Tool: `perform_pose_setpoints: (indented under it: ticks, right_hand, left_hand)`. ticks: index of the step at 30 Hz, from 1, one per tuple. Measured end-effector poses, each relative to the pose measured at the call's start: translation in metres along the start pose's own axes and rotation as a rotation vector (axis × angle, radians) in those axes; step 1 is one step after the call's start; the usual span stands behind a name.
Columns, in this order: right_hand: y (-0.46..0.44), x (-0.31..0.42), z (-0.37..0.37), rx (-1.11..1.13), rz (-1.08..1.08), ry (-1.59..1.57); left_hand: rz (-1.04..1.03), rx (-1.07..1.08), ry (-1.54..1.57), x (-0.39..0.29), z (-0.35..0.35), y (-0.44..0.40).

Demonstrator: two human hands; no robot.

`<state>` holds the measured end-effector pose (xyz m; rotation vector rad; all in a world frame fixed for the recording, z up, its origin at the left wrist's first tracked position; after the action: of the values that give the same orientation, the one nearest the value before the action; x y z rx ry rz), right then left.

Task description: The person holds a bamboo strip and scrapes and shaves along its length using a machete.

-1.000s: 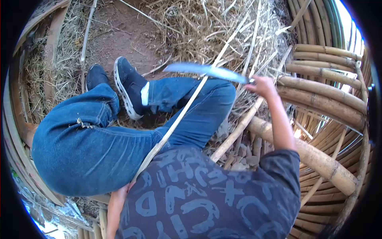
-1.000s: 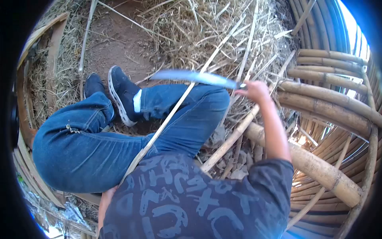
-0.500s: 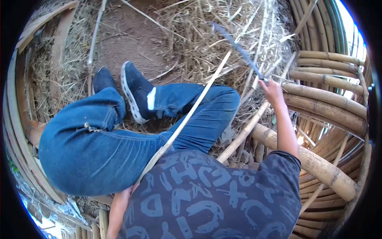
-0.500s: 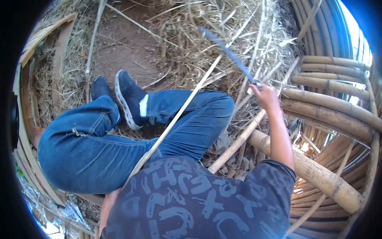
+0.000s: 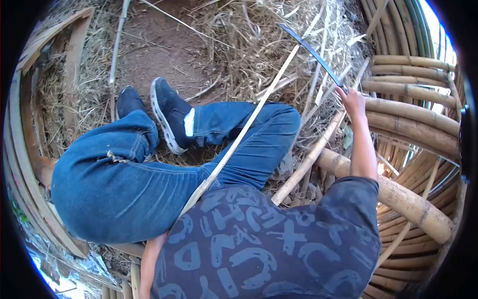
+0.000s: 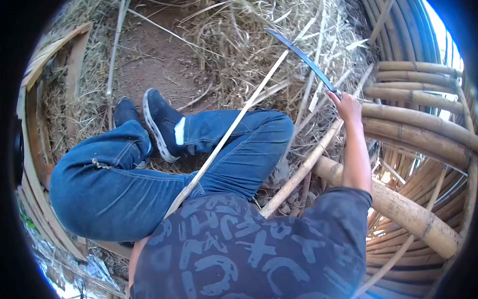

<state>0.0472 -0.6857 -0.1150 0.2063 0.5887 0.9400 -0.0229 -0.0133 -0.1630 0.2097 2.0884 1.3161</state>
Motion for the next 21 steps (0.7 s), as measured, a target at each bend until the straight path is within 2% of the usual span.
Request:
perform_pose_setpoints:
  ticks: [1, 2, 3, 5, 6, 7, 9, 11, 15, 16, 18, 21]
  right_hand:
    - [0.002, 0.010, 0.009, -0.017, 0.012, 0.000]
    - [0.013, 0.034, 0.016, -0.069, 0.143, -0.051]
    - [0.025, 0.048, 0.024, -0.068, 0.210, 0.054]
    - [0.023, 0.040, 0.016, 0.020, 0.315, 0.125]
    - [0.008, 0.008, 0.005, -0.057, 0.194, 0.179]
    - [0.003, 0.004, 0.007, -0.052, 0.213, 0.176]
    - [0.004, -0.015, 0.016, -0.027, 0.013, -0.135]
    - [0.016, 0.014, 0.027, -0.133, 0.159, -0.080]
    - [0.039, 0.083, 0.027, -0.009, 0.344, 0.026]
    - [0.048, 0.103, 0.028, -0.038, 0.425, 0.021]
    - [0.059, 0.126, 0.017, 0.000, 0.463, 0.013]
    - [0.069, 0.142, 0.006, -0.044, 0.585, -0.033]
  left_hand:
    - [-0.003, -0.004, 0.005, 0.002, -0.001, 0.000]
    - [0.002, -0.002, 0.007, 0.005, -0.002, 0.000]
    - [0.004, 0.000, 0.007, 0.006, -0.002, 0.001]
    - [0.004, 0.001, -0.004, 0.005, 0.000, 0.001]
    - [0.000, -0.005, 0.001, 0.005, 0.000, -0.001]
    - [0.004, -0.006, 0.005, 0.005, -0.002, 0.000]
    - [-0.004, -0.009, 0.009, 0.002, -0.002, -0.005]
    - [-0.003, -0.009, 0.013, -0.001, -0.003, -0.008]
    - [0.022, -0.019, 0.034, -0.005, -0.003, 0.002]
    - [0.043, -0.027, 0.045, -0.005, -0.002, 0.011]
    - [0.096, -0.024, 0.074, 0.000, 0.000, 0.033]
    - [0.267, 0.100, 0.189, 0.032, -0.006, 0.039]
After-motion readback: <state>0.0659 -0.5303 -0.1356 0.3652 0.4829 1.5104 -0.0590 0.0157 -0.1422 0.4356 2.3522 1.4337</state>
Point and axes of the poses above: each hand's wrist, its own y-axis away from the middle knuckle, its own z-axis out of the back of the hand, x = y × z, the point moved 8 cm from there along -y, towards the middle knuckle, and after that the axes turned 7 degrees about x, right-handed, at the moved point
